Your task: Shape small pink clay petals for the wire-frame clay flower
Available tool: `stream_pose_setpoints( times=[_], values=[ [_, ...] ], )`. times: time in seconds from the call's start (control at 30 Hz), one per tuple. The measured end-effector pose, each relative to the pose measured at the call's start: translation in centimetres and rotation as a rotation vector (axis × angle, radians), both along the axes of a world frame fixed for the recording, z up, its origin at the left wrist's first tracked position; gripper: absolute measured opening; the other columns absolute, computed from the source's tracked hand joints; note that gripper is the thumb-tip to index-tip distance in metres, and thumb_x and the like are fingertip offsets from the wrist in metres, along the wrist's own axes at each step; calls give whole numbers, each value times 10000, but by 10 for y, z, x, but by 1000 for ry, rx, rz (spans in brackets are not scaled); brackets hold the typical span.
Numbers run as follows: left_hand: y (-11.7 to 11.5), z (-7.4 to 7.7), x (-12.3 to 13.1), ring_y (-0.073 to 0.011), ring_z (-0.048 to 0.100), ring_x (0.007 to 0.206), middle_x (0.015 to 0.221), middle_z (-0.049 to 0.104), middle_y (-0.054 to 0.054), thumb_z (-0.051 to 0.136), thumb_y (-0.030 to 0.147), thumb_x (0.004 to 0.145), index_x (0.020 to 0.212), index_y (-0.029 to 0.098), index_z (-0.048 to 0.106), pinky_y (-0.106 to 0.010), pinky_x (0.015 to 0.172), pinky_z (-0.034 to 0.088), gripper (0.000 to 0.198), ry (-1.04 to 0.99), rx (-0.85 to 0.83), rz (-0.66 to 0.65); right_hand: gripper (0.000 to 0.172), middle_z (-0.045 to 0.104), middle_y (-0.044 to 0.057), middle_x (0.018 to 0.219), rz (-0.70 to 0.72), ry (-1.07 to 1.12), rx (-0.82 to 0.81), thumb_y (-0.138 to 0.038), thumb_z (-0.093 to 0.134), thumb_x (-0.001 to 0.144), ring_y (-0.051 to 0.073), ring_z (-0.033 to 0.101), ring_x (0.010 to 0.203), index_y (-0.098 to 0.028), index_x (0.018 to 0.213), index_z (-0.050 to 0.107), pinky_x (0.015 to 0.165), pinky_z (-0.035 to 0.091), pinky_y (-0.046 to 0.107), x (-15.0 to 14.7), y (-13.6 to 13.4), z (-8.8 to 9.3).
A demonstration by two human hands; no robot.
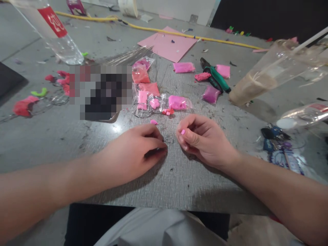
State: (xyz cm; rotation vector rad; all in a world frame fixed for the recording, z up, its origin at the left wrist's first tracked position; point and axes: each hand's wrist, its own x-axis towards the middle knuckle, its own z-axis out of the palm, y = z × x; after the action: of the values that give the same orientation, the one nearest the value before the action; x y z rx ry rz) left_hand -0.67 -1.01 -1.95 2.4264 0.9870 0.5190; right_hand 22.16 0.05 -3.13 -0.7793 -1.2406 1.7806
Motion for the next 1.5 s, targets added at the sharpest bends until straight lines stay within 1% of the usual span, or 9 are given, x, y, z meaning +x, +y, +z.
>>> stream_pose_setpoints(
  times=[0.2,0.37,0.53,0.67,0.93,1.1,1.23,1.33,1.5],
  values=[
    [-2,-2,4,-198,707,910,1015,705,-56,596,200,981,1004,226,810,-350,845,570,217,38,-54,9,234,596,-58,667,17,28,29,-363,824,885,67,468,515,-202,888,653,421,330,185,1,0,-3],
    [4,11,3,-141,674,884,981,696,-28,632,227,992,977,199,774,-266,809,534,146,-202,-121,5,225,599,-47,662,-18,15,102,-375,782,922,66,490,519,-190,877,663,432,364,175,3,-2,-3],
    [-2,22,6,-100,631,852,951,679,4,659,180,979,944,213,715,-189,726,503,74,-601,-403,168,232,600,-37,670,-118,-186,381,-362,740,958,64,532,579,-172,844,672,521,426,174,1,-11,3],
    [-10,18,11,-80,571,757,850,620,21,679,190,978,911,210,706,-173,694,498,75,-821,-687,119,222,609,-43,664,-100,-331,635,-325,733,965,52,516,587,-162,822,685,550,423,160,0,-15,6],
    [-14,13,16,-75,571,757,862,631,8,657,192,999,913,193,694,-171,699,503,94,-859,-844,50,257,623,-33,684,-9,-309,721,-333,684,1006,52,546,602,-145,830,675,562,433,163,-1,-14,3],
    [0,17,5,-106,635,829,887,669,-8,622,188,1012,929,189,705,-202,753,526,117,-530,-550,61,237,615,-41,671,-39,-316,681,-294,653,1022,49,548,584,-155,832,668,558,440,170,1,-15,5],
    [10,11,-6,-101,664,886,959,683,-24,615,107,989,988,183,765,-187,823,524,169,-283,-180,-192,172,594,-55,669,-156,-363,651,-217,630,1026,47,546,586,-172,865,670,562,442,176,3,-15,4],
    [9,4,-10,-129,676,899,1010,697,-36,567,76,982,1026,207,791,-221,824,541,263,-132,-78,-240,53,609,-56,730,-237,-344,635,-174,678,993,51,558,614,-199,948,665,558,446,178,2,-13,0],
    [5,1,-9,-180,679,944,1105,700,-41,525,45,953,1098,245,789,-288,842,562,361,59,-28,-245,134,623,-34,835,-258,-273,670,-117,712,953,69,585,689,-218,997,635,603,480,197,1,-12,-2]
  ],
)
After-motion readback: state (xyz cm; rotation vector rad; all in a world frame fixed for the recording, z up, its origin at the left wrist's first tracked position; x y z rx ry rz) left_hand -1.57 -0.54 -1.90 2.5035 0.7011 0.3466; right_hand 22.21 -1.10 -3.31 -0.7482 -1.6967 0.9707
